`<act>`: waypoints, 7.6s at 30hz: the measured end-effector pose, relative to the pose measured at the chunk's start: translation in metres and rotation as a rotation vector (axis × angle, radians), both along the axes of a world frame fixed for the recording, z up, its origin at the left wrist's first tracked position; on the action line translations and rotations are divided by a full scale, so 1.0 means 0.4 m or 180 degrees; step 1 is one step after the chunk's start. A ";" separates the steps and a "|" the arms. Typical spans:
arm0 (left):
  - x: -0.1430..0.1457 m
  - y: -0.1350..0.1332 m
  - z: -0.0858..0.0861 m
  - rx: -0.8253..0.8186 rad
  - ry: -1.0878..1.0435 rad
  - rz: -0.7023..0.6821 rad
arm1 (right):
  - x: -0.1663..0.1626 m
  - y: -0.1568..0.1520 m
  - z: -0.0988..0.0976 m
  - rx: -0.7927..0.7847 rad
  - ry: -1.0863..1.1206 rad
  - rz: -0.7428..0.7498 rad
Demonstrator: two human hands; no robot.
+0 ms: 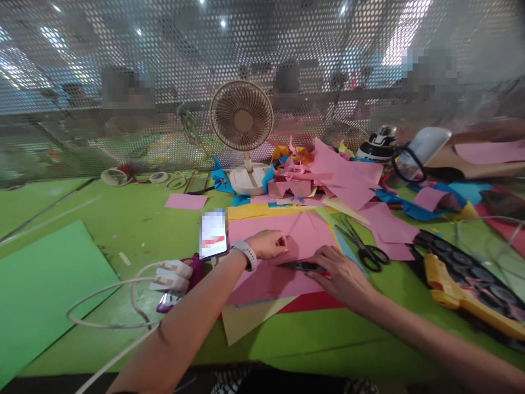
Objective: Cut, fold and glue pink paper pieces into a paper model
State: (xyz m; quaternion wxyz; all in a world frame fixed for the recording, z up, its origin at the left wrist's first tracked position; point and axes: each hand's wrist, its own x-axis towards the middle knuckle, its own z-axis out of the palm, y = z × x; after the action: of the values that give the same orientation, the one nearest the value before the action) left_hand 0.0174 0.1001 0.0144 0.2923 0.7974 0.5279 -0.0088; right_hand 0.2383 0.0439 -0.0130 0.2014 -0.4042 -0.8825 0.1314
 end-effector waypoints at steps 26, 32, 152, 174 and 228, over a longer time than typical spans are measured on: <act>-0.030 -0.057 0.046 0.0333 -0.0733 0.0025 | -0.006 0.117 0.027 -0.0039 0.0461 -0.0305; -0.024 -0.068 0.054 0.0048 -0.1671 0.0091 | 0.024 0.159 0.008 -0.0802 0.1393 -0.0548; -0.069 -0.149 0.046 0.0906 0.0572 0.0525 | -0.006 0.091 0.025 -0.1216 0.0278 -0.0388; 0.029 -0.230 -0.030 0.0627 -0.0617 -0.0864 | -0.003 0.089 0.002 -0.1084 0.0129 -0.0408; 0.026 -0.220 -0.023 0.1066 -0.0014 -0.1121 | -0.001 0.104 0.001 -0.0714 -0.0982 -0.0417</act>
State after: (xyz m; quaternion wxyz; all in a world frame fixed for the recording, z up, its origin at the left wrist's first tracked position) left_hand 0.0276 0.0122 0.0052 0.1511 0.9145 0.3741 0.0298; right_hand 0.2379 0.0853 -0.0124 0.0257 -0.4960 -0.8545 0.1521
